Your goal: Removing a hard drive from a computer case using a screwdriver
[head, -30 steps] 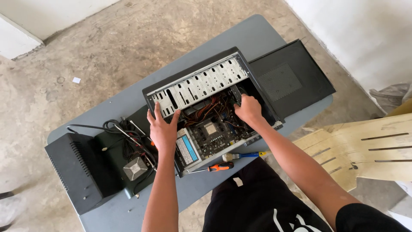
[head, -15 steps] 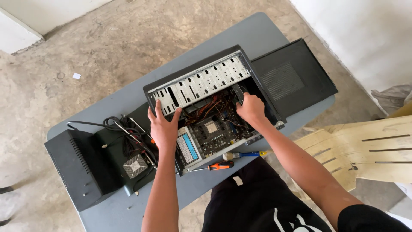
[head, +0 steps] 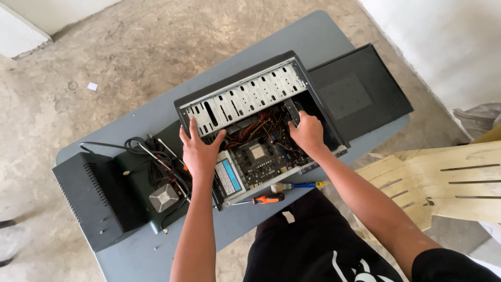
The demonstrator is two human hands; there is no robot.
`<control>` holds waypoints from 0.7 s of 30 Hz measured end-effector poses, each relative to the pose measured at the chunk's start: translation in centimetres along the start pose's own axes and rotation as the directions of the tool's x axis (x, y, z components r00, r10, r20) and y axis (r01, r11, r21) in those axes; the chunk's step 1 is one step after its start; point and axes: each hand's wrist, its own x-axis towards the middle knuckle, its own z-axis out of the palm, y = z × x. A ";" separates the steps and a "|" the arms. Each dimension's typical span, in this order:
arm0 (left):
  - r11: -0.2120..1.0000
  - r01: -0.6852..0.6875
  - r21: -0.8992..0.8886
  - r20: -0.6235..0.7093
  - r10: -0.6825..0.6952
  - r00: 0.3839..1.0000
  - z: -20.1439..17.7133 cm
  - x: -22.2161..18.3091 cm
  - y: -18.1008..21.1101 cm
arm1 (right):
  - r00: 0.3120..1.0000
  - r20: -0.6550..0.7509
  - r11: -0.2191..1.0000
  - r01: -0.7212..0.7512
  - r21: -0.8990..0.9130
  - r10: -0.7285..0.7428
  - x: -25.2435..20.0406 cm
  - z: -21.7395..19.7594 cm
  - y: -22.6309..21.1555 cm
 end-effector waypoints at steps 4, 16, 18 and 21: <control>0.987 -0.059 0.152 -0.079 0.072 0.994 0.8 0.7 -0.4 | 1.000 -0.029 1.000 0.009 0.025 -0.008 0.3 0.1 0.2; 0.943 -0.168 0.286 -0.141 0.215 0.966 2.9 0.8 -1.4 | 0.997 -0.067 0.998 -0.020 0.060 0.025 -0.4 -0.8 -0.3; 0.943 -0.153 0.295 -0.142 0.201 0.969 2.8 0.8 -1.3 | 0.999 0.005 0.998 -0.037 -0.055 0.037 -0.4 -1.7 -0.6; 0.932 -0.141 0.334 -0.154 0.201 0.967 2.9 0.8 -1.3 | 0.993 0.111 0.999 -0.047 -0.027 0.050 -1.9 -3.3 0.6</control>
